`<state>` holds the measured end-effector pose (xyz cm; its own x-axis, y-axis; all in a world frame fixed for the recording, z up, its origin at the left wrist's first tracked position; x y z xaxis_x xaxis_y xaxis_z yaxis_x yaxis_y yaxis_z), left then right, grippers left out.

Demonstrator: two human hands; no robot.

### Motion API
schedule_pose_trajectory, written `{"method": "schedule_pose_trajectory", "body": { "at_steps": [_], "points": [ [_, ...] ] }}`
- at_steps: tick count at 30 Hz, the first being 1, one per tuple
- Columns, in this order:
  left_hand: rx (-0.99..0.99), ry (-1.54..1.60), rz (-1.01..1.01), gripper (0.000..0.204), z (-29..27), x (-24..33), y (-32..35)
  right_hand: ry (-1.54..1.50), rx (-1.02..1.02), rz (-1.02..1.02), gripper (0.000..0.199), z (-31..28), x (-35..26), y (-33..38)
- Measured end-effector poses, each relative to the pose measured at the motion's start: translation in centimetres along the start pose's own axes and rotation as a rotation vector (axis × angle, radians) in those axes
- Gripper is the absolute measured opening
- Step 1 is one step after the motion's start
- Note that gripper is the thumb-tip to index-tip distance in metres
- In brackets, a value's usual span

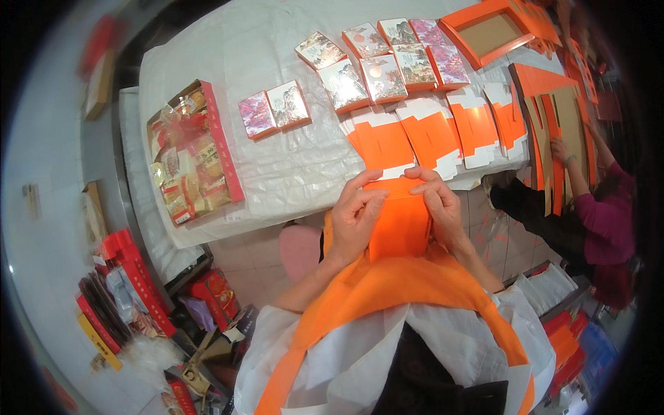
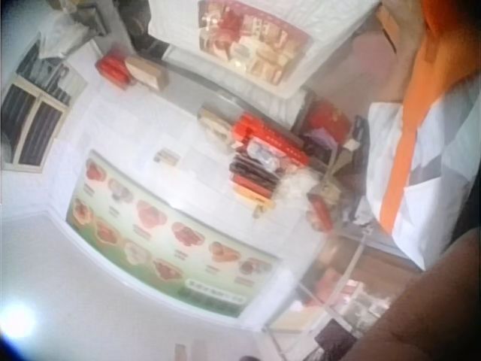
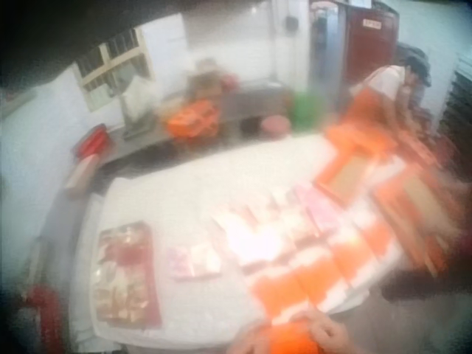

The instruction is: The person assembles orange cardboard boxes by folding flaps and inserting small packaged items. They repeatedly pick up a flat orange box, fold it into shape, place a small item inside, and set the completed box aside on the table.

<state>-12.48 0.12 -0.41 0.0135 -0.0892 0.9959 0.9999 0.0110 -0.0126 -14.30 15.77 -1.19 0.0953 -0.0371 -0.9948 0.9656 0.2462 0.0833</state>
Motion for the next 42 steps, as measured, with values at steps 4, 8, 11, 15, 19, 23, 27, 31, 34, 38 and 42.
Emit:
{"method": "schedule_pose_trajectory", "body": {
  "at_steps": [4, 8, 11, 15, 19, 23, 27, 31, 34, 38, 42],
  "points": [
    [0.085, 0.073, -0.05, 0.019, -0.7, -0.7, 0.2, -0.007, -0.037, 0.025, 0.019, 0.7, 0.3, -0.9],
    [0.235, 0.19, -0.143, 0.021, -3.8, -2.4, -0.7, 0.04, -0.044, 0.069, 0.026, 2.5, 0.8, -3.2],
    [0.434, 0.35, -0.145, 0.018, -8.2, -4.1, -2.2, -0.121, 0.009, 0.194, 0.046, 4.2, 2.1, -4.6],
    [0.613, 0.003, -0.045, 0.017, -13.2, -4.6, -4.3, 0.536, -0.216, 0.042, 0.077, 8.9, 2.5, -5.0],
    [0.517, -0.213, -0.048, 0.025, -12.8, -5.3, -5.5, 0.846, -0.247, -0.144, 0.092, 14.2, 5.3, -6.7],
    [0.468, -0.262, -0.038, 0.033, -13.2, -6.0, -6.7, 0.766, -0.134, -0.144, 0.078, 15.7, 8.9, -10.2],
    [0.324, -0.201, -0.05, 0.036, -14.7, -8.9, -10.1, 0.416, 0.007, 0.152, 0.064, 15.0, 13.7, -14.2],
    [0.217, -0.8, -0.065, 0.052, -19.8, -13.9, -16.1, 0.63, 0.136, 0.122, 0.058, 14.7, 15.4, -18.3],
    [0.03, -1.11, -0.108, 0.067, -20.8, -18.1, -18.6, 0.739, 0.228, 0.047, 0.056, 14.9, 17.0, -22.1],
    [-0.125, -1.269, -0.13, 0.082, -22.1, -21.6, -19.3, 0.671, 0.212, 0.042, 0.055, 14.4, 19.8, -26.3],
    [-0.147, -1.353, -0.132, 0.08, -27.3, -22.5, -18.2, 0.266, 0.03, 0.321, 0.054, 16.4, 24.4, -27.6]
  ]
}}
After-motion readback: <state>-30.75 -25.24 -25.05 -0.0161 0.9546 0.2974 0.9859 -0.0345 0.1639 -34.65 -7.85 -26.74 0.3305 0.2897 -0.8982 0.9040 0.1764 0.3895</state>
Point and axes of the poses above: each hand's wrist, its own y-axis away from the middle knuckle, its own z-axis out of the palm, x = y × z, the point moved 9 cm from there along -y, towards the middle knuckle, and after that the axes turned 1 degree about y, right-handed, at the moved point
